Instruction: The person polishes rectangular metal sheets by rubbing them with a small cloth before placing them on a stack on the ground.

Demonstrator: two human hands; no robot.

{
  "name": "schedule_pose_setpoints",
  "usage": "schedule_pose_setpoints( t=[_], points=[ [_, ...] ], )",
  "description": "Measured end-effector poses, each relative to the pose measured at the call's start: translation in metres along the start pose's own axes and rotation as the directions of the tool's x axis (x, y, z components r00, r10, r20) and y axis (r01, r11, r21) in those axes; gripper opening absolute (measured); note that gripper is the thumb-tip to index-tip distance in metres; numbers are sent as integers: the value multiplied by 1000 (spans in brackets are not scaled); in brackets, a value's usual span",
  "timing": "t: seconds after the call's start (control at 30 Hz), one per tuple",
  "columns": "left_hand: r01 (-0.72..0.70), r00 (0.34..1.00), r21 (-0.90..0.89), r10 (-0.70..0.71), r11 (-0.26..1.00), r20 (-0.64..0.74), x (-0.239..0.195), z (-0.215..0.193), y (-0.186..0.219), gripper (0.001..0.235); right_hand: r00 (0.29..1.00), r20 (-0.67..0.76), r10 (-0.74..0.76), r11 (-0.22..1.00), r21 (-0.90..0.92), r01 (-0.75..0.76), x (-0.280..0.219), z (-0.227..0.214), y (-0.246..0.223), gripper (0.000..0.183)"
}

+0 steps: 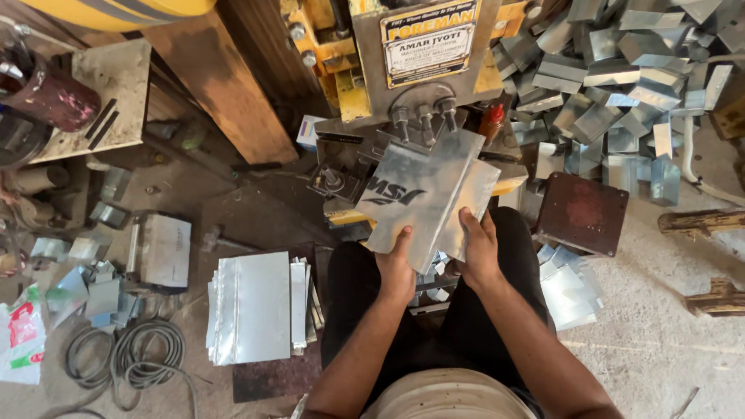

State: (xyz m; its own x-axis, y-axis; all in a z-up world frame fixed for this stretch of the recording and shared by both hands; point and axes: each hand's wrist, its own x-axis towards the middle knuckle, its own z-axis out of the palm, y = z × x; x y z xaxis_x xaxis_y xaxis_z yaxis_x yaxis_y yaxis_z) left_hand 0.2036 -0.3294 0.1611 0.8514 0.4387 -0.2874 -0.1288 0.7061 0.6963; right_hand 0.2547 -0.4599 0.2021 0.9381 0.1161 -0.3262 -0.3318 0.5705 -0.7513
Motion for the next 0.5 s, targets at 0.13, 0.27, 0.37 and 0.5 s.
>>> schedule_pose_setpoints(
  t=[0.13, 0.27, 0.37, 0.5],
  points=[
    [7, 999, 11, -6, 1000, -40, 5, -3, -6, 50, 999, -17, -32, 999, -13, 31, 5, -2, 5, 38],
    [64, 997, 10, -63, 998, -45, 4, 0, -6, 55, 999, -39, -36, 989, -146, 30, 6, -9, 8, 37],
    [75, 993, -36, -71, 997, 96, -4, -23, 6, 66, 996, 7, -86, 982, -169, 85, 9, -39, 7, 34],
    [-216, 970, 183, 189, 959, 155, 3, -86, 39, 76, 981, 74, -182, 981, -51, 186, 4, -113, -12, 42]
  ],
)
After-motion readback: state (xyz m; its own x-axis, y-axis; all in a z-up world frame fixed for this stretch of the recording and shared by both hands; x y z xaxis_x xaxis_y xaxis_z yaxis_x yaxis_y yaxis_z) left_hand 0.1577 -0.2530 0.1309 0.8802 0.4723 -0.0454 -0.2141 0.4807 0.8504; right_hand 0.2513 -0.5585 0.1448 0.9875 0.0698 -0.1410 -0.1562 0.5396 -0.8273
